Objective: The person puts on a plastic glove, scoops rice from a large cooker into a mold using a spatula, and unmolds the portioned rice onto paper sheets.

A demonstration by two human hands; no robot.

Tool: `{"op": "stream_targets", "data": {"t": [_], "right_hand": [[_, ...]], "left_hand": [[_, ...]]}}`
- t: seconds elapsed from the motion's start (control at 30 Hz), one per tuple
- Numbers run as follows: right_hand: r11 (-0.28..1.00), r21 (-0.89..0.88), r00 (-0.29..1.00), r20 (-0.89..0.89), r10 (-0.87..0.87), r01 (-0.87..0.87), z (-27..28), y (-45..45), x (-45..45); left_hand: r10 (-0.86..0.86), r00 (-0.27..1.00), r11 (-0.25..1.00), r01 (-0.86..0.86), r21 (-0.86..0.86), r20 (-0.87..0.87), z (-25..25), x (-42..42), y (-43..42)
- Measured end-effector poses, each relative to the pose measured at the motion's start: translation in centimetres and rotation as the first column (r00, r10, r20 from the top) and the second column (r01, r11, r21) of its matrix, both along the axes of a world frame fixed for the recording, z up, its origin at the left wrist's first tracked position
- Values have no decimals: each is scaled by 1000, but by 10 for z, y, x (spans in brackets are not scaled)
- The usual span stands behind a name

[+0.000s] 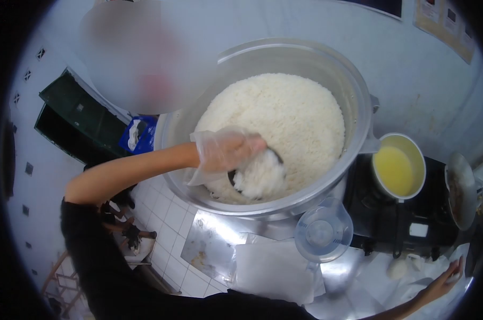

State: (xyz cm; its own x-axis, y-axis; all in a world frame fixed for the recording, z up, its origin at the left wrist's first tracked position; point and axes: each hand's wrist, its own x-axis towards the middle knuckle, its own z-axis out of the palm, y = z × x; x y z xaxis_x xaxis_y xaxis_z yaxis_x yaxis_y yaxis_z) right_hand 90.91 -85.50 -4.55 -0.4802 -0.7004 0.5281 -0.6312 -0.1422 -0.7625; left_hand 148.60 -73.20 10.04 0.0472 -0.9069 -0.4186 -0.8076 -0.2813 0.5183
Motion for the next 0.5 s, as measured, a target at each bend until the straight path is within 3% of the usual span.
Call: {"op": "stream_targets", "data": {"t": [0.07, 0.1, 0.13, 0.2, 0.3, 0.37, 0.4, 0.47, 0.5], "right_hand": [[975, -14, 973, -79, 218, -220, 18, 0, 4], [944, -3, 943, 40, 330, -330, 33, 1, 12], [899, -14, 887, 154, 435, -438, 54, 3, 30], [810, -238, 779, 230, 584, -537, 101, 5, 81], [636, -415, 668, 85, 739, -651, 170, 13, 173], [617, -377, 597, 185, 781, -691, 212, 29, 245], [498, -371, 420, 273, 865, -784, 237, 41, 280], [281, -338, 210, 231, 950, -898, 248, 30, 340], [286, -278, 230, 218, 949, -917, 254, 31, 371]], "left_hand": [[103, 989, 984, -117, -136, -107, 2, 12, 4], [142, 976, 964, -175, -201, -167, 4, 16, 4], [222, 883, 941, -305, -145, -413, 13, 12, 6], [336, 509, 876, -477, 65, -793, 28, 1, 14], [291, 477, 849, -528, -6, -829, 46, -2, 23], [245, 446, 827, -560, -55, -861, 38, 9, 17], [226, 430, 814, -576, -73, -874, 37, 13, 15], [111, 545, 782, -564, -265, -831, 42, -6, 26], [72, 512, 785, -559, -269, -856, 43, -8, 27]]}}
